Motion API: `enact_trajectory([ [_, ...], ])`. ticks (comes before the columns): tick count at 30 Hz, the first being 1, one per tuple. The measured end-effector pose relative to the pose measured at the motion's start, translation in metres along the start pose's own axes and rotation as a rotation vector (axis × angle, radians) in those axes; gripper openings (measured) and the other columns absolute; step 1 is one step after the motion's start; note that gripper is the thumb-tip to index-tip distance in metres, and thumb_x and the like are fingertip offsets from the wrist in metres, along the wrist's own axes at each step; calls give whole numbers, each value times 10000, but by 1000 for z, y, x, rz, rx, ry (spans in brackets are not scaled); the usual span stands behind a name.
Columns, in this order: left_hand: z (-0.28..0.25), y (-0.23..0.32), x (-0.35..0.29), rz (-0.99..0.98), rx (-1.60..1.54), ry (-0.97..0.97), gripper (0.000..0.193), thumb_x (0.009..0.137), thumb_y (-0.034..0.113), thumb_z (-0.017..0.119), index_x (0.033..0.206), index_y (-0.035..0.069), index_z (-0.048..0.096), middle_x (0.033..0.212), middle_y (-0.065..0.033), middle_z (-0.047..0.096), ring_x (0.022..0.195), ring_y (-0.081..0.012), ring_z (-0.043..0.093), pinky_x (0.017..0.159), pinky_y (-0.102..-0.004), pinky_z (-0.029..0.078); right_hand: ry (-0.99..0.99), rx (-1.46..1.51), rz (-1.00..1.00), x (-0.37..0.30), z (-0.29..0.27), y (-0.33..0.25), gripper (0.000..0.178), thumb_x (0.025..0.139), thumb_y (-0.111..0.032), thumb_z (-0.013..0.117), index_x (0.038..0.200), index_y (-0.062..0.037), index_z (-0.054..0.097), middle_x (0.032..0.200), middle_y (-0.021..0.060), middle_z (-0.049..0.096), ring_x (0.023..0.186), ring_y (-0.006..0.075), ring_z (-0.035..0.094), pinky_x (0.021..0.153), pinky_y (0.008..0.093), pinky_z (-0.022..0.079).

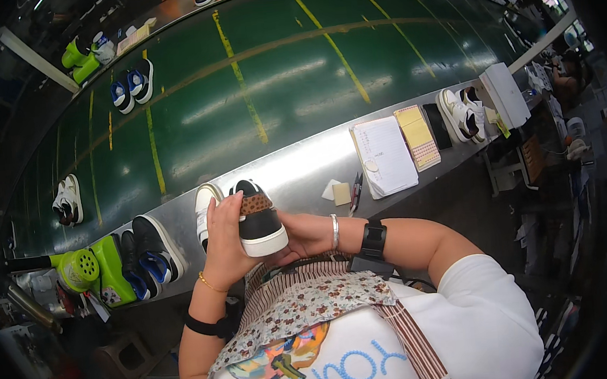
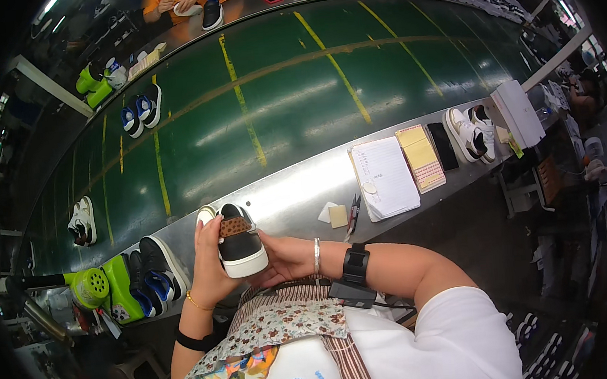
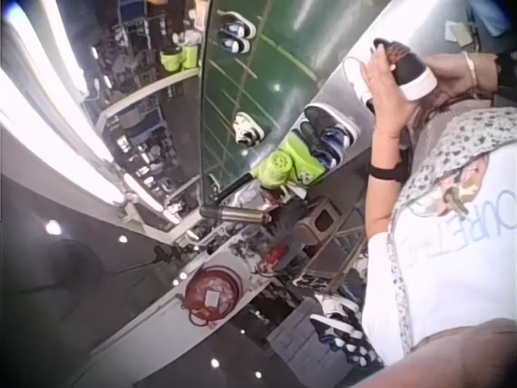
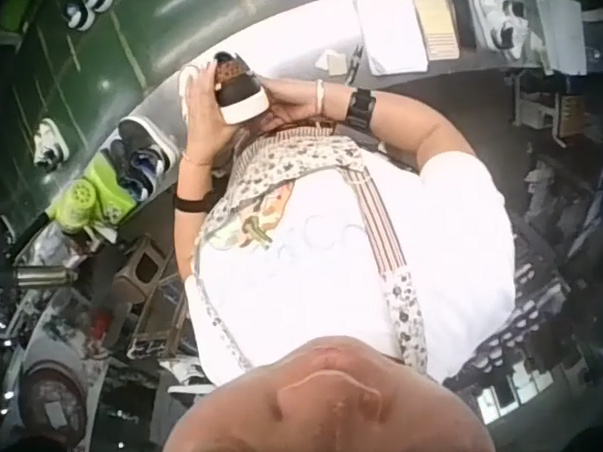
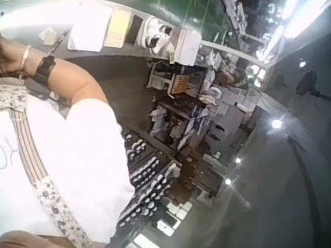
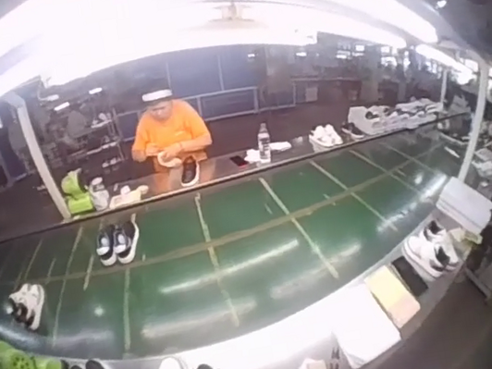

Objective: The person picks up a pair of shoes, turns them over, and places them on a rack. They then pick up a second pair of shoes, wipe the heels with a cloth, and place them on the rack before picking up a third pair and trimming the edges with shears.

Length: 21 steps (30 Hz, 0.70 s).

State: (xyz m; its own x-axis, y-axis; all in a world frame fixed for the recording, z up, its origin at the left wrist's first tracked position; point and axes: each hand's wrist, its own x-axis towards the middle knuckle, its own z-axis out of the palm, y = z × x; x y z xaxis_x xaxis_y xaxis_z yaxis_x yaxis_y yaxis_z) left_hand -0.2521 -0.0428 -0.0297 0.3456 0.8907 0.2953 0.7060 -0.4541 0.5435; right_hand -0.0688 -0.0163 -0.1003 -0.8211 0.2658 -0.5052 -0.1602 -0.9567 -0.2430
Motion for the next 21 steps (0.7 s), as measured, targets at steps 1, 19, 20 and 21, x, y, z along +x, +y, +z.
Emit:
enact_trajectory([
  [1,-6,6,3,-21,-65,-59,955,530,293,811,1294,23,307,1231,-182,426,1167,-373,395,1041,-501,206,12,-228,125,-9,-17,1,571,904,-535,334,1176,-53,473,1039,108,584,911,193,588,769,320,498],
  [19,-86,33,-21,-203,-32,-223,1189,390,655,750,1272,-36,351,991,-157,462,915,-300,484,829,-382,370,1393,-1374,-509,-97,-199,-58,239,724,-237,679,793,-53,545,812,134,528,787,292,530,727,365,443],
  [20,-86,34,-24,-240,-38,-235,1177,396,641,755,1277,-29,352,990,-157,461,914,-304,483,831,-381,370,1363,-1384,-652,-91,-180,-60,251,774,-264,638,790,-35,537,735,126,542,725,271,545,687,354,450],
  [21,-86,34,-27,-239,-40,-238,1177,396,641,755,1277,-29,352,990,-157,461,914,-304,483,831,-381,370,1266,-1258,-694,-86,-152,-64,267,797,-283,621,802,-28,542,710,109,555,682,236,550,643,332,454],
])
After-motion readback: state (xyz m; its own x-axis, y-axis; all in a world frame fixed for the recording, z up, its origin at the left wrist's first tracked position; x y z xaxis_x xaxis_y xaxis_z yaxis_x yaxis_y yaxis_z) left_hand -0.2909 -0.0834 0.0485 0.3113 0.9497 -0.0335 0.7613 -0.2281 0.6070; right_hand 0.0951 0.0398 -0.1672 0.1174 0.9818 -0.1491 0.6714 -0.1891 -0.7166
